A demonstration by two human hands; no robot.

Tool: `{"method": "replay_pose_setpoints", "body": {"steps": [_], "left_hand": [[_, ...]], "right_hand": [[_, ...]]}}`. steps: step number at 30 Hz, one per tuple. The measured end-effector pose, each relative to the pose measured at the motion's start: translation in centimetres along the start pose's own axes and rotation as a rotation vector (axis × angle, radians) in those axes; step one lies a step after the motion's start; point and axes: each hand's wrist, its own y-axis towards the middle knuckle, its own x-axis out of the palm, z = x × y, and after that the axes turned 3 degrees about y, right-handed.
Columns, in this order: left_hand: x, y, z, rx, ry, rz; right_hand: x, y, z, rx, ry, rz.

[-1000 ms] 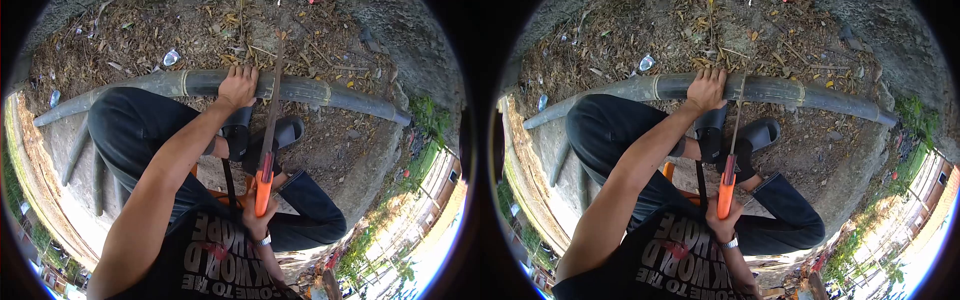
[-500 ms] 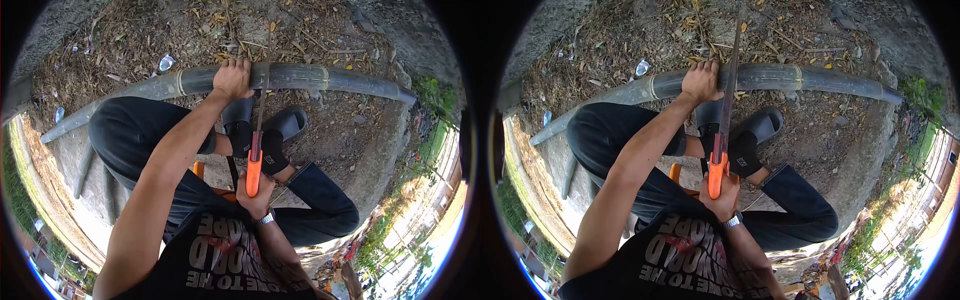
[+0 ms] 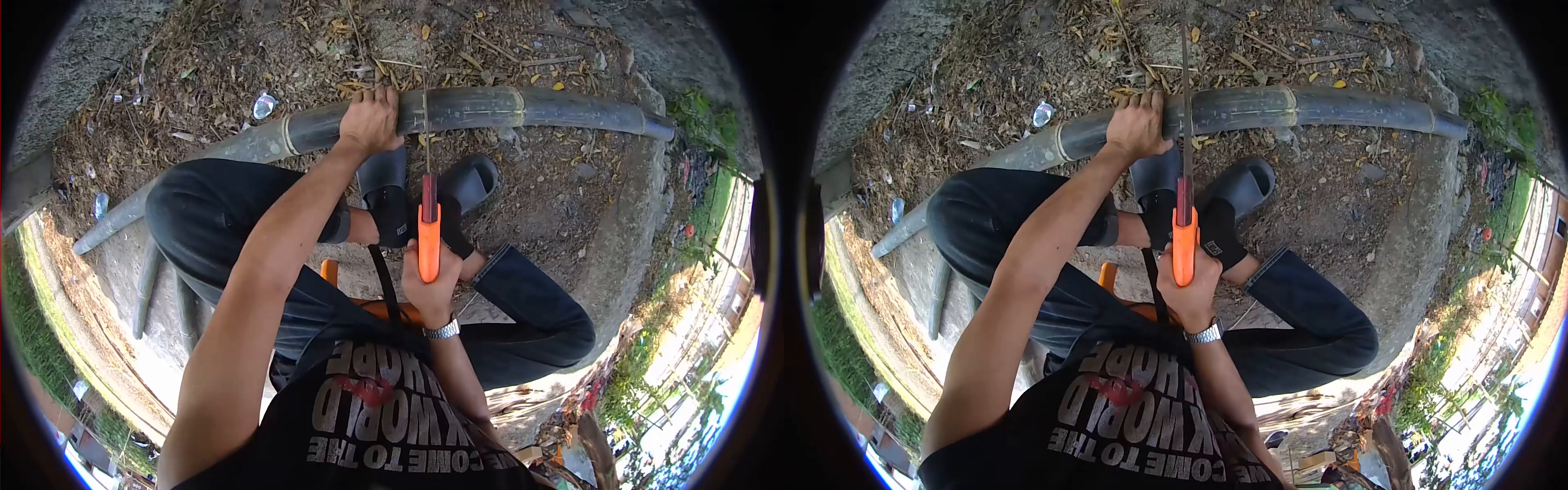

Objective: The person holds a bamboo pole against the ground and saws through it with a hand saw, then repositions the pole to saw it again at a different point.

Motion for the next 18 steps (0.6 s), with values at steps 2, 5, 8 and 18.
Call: {"method": "replay_pose_setpoints", "body": {"steps": [2,5,8,18], "left_hand": [[-0.3,0.1,0.0,-0.027,0.024,0.052],[0.8,-1.2,0.5,-0.031,0.0,0.047],[-0.3,0.1,0.8,-0.011,0.034,0.047],[0.3,0.3,0.7,-0.06,-0.035,0.091]], "right_hand": [[-2.2,-3.4,-0.3,-0.072,-0.067,-0.013],[-4.4,-4.7,-1.4,0.056,-0.019,-0.061],[-2.1,3.4,-3.2,-0.021,0.048,0.044],[0.0,4.2,-0.9,-0.218,0.018,0.116]]}}
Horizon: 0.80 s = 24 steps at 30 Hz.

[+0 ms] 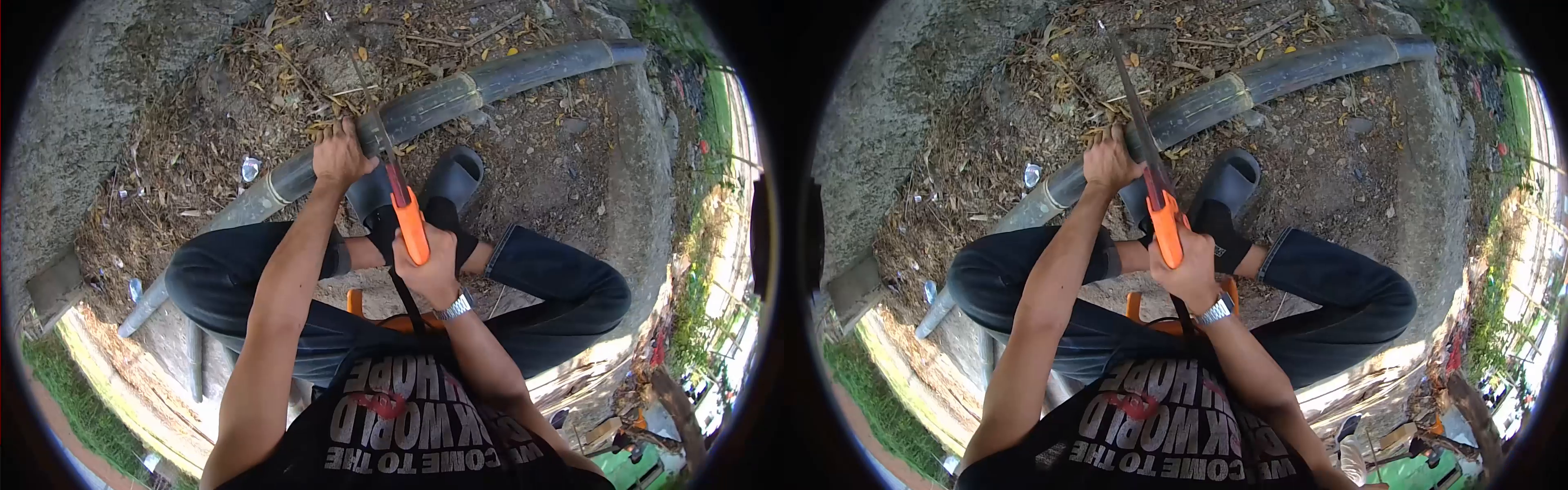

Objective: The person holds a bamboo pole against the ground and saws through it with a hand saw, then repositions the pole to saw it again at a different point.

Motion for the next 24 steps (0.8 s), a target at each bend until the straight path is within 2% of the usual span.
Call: {"method": "replay_pose_setpoints", "body": {"steps": [1,2,3,4,5,6,8,9,10,12,13,14,16,17,19,20,22,24], "left_hand": [[-1.8,0.5,0.2,-0.029,-0.04,-0.147],[-1.2,-0.3,0.4,-0.001,-0.028,-0.159],[-0.3,-0.8,0.2,0.04,0.044,-0.008],[-0.1,-0.5,0.2,0.073,0.112,0.162],[-1.2,0.0,0.3,0.018,0.04,0.006],[-1.3,0.5,0.7,0.02,0.03,0.001],[-1.2,-0.2,0.7,-0.046,0.007,-0.049],[-0.3,-0.1,0.4,-0.001,0.042,0.036],[-0.5,0.1,0.5,0.029,0.05,0.014],[-1.6,1.0,0.0,-0.053,-0.026,-0.234],[-1.3,0.4,0.2,0.011,0.03,-0.103],[-1.6,0.0,-0.1,0.006,0.029,-0.092],[-1.3,1.0,0.0,0.016,0.021,-0.077],[-1.0,0.4,0.5,-0.013,0.01,-0.015],[-1.4,0.6,-0.1,-0.045,0.04,-0.063],[-1.3,1.0,0.1,-0.055,0.056,-0.117],[-1.6,0.8,-0.2,-0.009,0.037,-0.069],[-3.7,1.5,0.6,-0.015,0.037,-0.21]], "right_hand": [[-0.3,-0.7,-0.6,0.031,0.001,0.033],[-0.4,-0.8,-1.5,0.065,0.031,0.01],[-0.6,0.2,-2.2,0.074,0.058,-0.021],[-3.0,-2.9,-3.4,0.219,0.022,-0.094],[-4.9,-5.2,-5.2,0.09,0.058,-0.044],[-5.5,-7.4,-4.5,-0.05,-0.068,-0.027],[-5.8,-7.7,-4.3,0.217,0.029,-0.187],[-3.4,-4.0,-2.2,0.14,0.03,-0.112],[-1.2,-1.6,-0.7,0.104,0.028,-0.052],[0.5,-1.3,-0.4,0.124,0.034,-0.042],[0.7,0.4,0.0,0.074,0.01,-0.035],[-1.6,-2.0,-1.4,0.162,0.001,-0.126],[-5.1,-7.1,-2.8,-0.085,-0.025,-0.093],[-5.7,-7.6,-2.5,-0.029,0.009,-0.11],[-4.1,-6.8,-1.2,0.033,0.043,-0.117],[-1.9,-5.0,0.0,0.13,0.021,-0.146],[1.5,-1.8,0.0,0.005,0.006,-0.096],[-0.5,-2.0,0.1,0.049,0.049,-0.054]]}}
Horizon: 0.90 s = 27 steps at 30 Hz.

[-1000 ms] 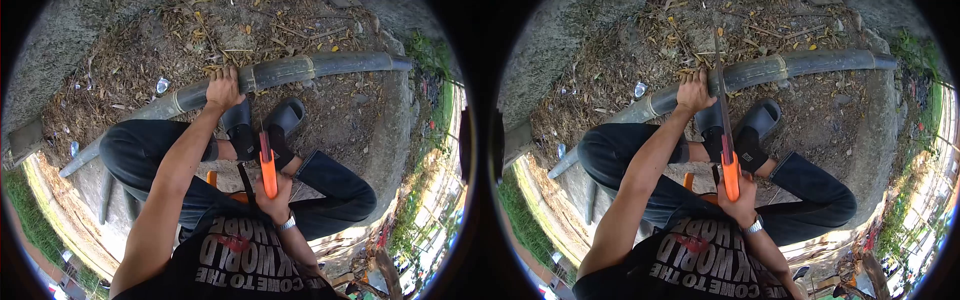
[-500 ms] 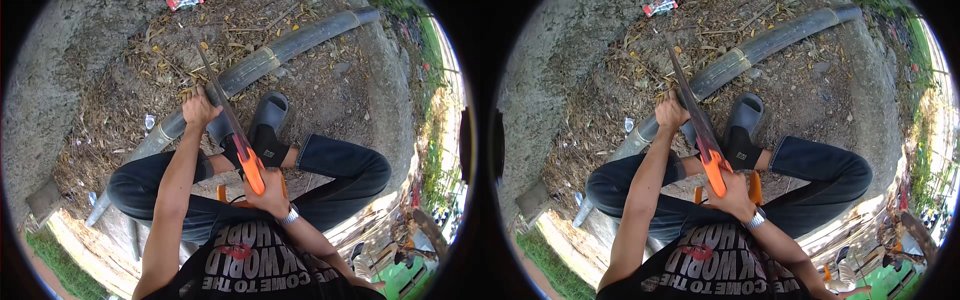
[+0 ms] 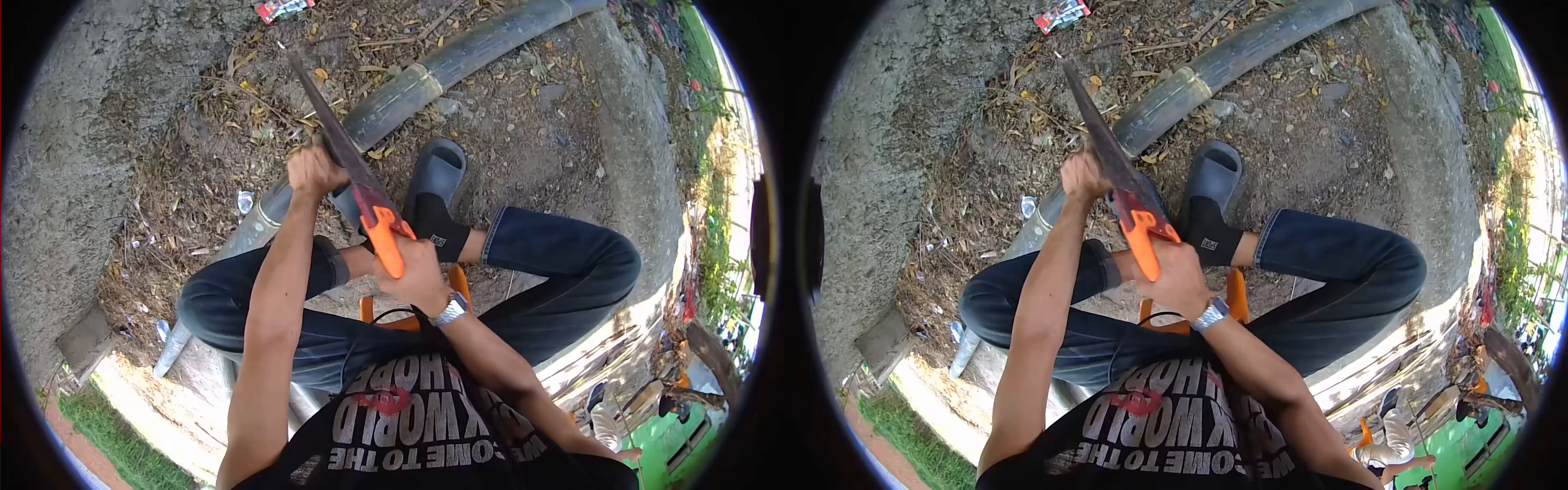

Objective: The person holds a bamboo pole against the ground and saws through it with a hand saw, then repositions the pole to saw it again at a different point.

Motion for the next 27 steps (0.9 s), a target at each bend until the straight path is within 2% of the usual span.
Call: {"method": "replay_pose_setpoints", "body": {"steps": [1,2,4,5,6,8,9,10,12,14,16,17,18,19,20,21,22,23,24,26,27], "left_hand": [[3.3,-0.3,-0.6,0.059,0.06,0.316],[2.0,0.3,-0.7,0.033,0.065,0.334],[-0.4,0.6,-0.4,-0.001,-0.046,0.026],[-0.3,0.4,-0.4,-0.036,-0.047,0.02],[0.3,0.6,-0.9,-0.054,-0.049,0.028],[2.1,-0.1,-0.7,0.034,0.062,0.244],[-0.8,0.1,0.1,-0.061,-0.045,-0.027],[-1.4,0.8,0.2,-0.052,-0.042,-0.008],[-0.8,0.7,0.0,-0.071,-0.07,-0.12],[4.6,-0.4,-0.7,0.093,0.088,0.508],[1.0,-0.4,-0.3,-0.025,-0.099,0.109],[1.1,0.6,-1.0,-0.067,-0.202,0.032],[1.8,0.8,-1.2,-0.1,-0.217,0.03],[2.8,0.2,-0.7,-0.07,-0.149,0.156],[3.6,-0.6,-0.3,-0.024,-0.069,0.28],[4.4,-1.5,0.1,0.02,0.02,0.395],[4.7,-1.8,0.4,0.033,0.024,0.407],[5.1,-1.9,0.5,0.032,-0.01,0.382],[5.6,-1.3,0.0,0.024,-0.038,0.366],[9.0,0.5,-1.0,0.007,-0.013,0.423],[7.3,0.0,-0.7,0.012,-0.044,0.362]], "right_hand": [[-1.8,-0.9,-1.3,0.051,0.003,-0.044],[-3.8,-1.4,-2.4,0.09,0.002,-0.08],[-4.9,-5.1,-3.7,-0.153,-0.11,-0.058],[-4.7,-4.3,-3.1,-0.173,-0.109,-0.086],[-4.1,-3.2,-2.4,-0.091,-0.071,-0.088],[-2.0,1.1,-1.8,0.044,0.016,0.0],[-1.3,3.7,-3.4,-0.031,-0.013,0.018],[-0.1,4.3,-3.2,-0.027,-0.014,0.021],[-1.1,2.2,-2.8,-0.045,-0.067,0.001],[-2.6,0.8,-3.7,0.045,0.02,0.022],[-5.0,-2.8,-8.2,0.119,-0.045,-0.166],[-5.2,-4.9,-8.0,0.083,-0.044,-0.164],[-5.3,-6.1,-7.3,0.042,-0.044,-0.158],[-5.1,-6.7,-6.0,0.164,-0.026,-0.132],[-4.5,-4.2,-5.2,0.202,0.007,-0.094],[-3.2,-0.3,-3.6,0.131,-0.034,0.008],[-1.2,4.2,-1.0,0.143,-0.016,0.033],[1.2,8.8,-0.7,-0.029,-0.035,0.112],[3.0,11.9,-1.0,-0.154,-0.185,0.096],[3.7,14.0,-2.4,-0.173,-0.199,0.087],[2.8,13.5,-4.0,-0.138,-0.129,0.073]]}}
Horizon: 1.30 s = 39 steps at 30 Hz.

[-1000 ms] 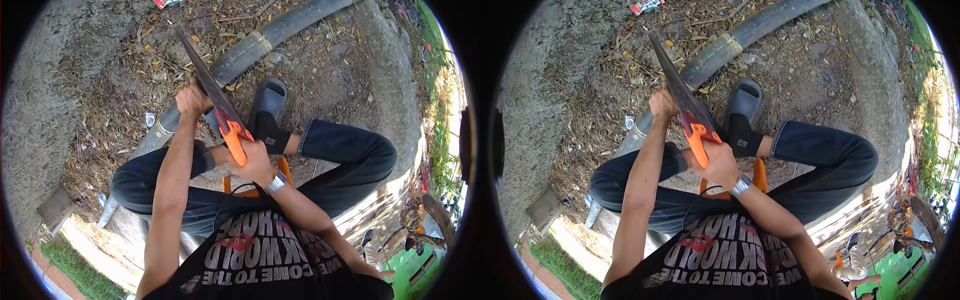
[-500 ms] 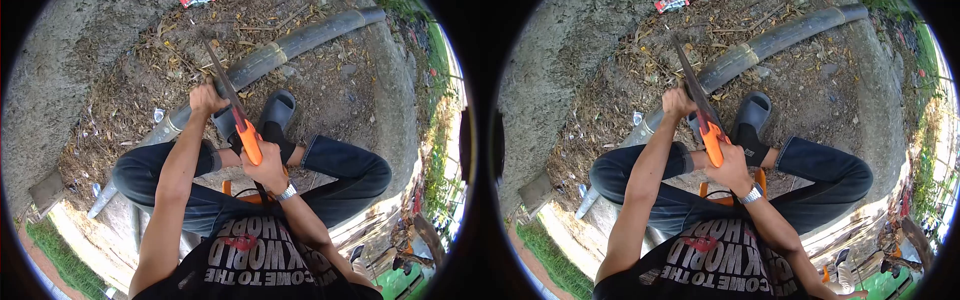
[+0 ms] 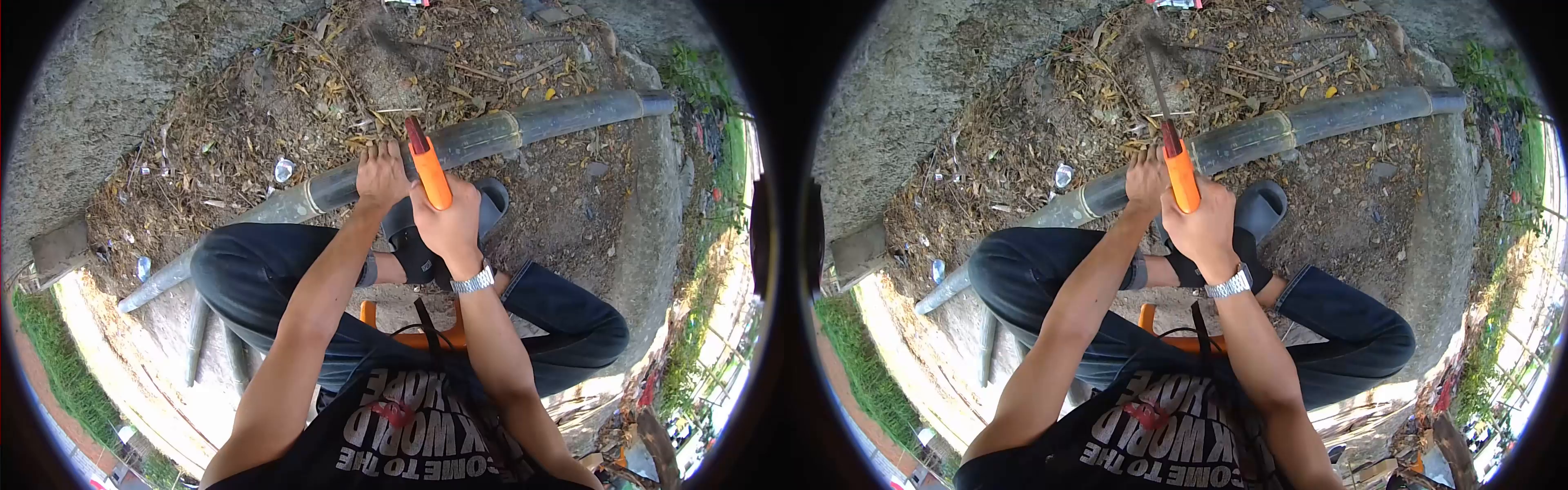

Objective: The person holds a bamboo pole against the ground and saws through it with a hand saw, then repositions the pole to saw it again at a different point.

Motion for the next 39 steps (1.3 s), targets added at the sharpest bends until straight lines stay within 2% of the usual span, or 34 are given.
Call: {"method": "replay_pose_setpoints", "body": {"steps": [1,4,9,11,15,16,19,20,21,23,24,26,27,29,30,31,34,35,37,39], "left_hand": [[-1.5,-0.2,0.5,-0.009,-0.038,-0.069],[-3.4,-0.3,0.8,0.013,-0.032,-0.064],[-6.9,1.2,1.2,-0.055,-0.208,-0.228],[-7.1,2.6,1.0,-0.099,-0.307,-0.359],[-6.1,3.9,0.3,-0.12,-0.332,-0.369],[-5.3,5.2,-0.6,-0.29,-0.476,-0.431],[-4.9,4.8,0.0,-0.344,-0.413,-0.365],[-3.9,3.7,-0.3,-0.17,-0.418,-0.302],[-4.7,2.6,-0.2,-0.163,-0.419,-0.279],[-6.5,1.5,-0.4,0.08,-0.184,-0.323],[-6.8,2.3,-0.8,0.09,-0.179,-0.3],[-6.5,2.5,-1.7,0.084,-0.214,-0.549],[-5.7,1.8,-1.8,0.074,-0.221,-0.551],[-5.2,3.0,-0.8,0.024,-0.101,-0.538],[-6.4,1.6,0.2,-0.017,-0.058,-0.434],[-7.2,0.8,1.0,-0.041,-0.084,-0.423],[-5.4,-2.8,2.0,0.006,0.063,-0.076],[-4.4,-3.6,2.1,-0.009,0.05,-0.107],[-2.7,-3.8,1.7,0.067,0.107,0.088],[-5.1,-3.1,0.9,0.051,-0.076,-0.057]], "right_hand": [[-1.3,-0.8,-1.1,0.044,0.065,-0.024],[-6.0,-4.3,-0.6,0.258,0.244,-0.025],[-14.1,-9.1,0.1,0.249,0.3,0.086],[-16.4,-10.4,-0.1,0.288,0.294,0.148],[-18.8,-13.0,-1.5,0.243,0.349,0.243],[-18.8,-13.8,-2.0,0.215,0.361,0.283],[-19.3,-17.4,-2.5,0.232,0.473,0.359],[-19.6,-18.9,-3.1,0.211,0.474,0.361],[-19.7,-20.3,-3.7,0.252,0.489,0.362],[-19.7,-22.3,-4.5,0.265,0.512,0.374],[-19.6,-23.2,-4.9,0.253,0.497,0.39],[-19.7,-25.7,-5.1,0.24,0.433,0.372],[-19.7,-26.9,-5.8,0.241,0.43,0.361],[-19.3,-27.4,-7.2,0.281,0.431,0.361],[-18.8,-27.5,-8.3,0.277,0.392,0.349],[-18.8,-28.8,-7.0,0.254,0.382,0.331],[-17.1,-29.0,-6.6,0.246,0.428,0.262],[-16.3,-28.8,-5.7,0.248,0.39,0.276],[-15.4,-27.5,-5.5,0.277,0.332,0.257],[-14.2,-25.0,-6.1,0.299,0.42,0.185]]}}
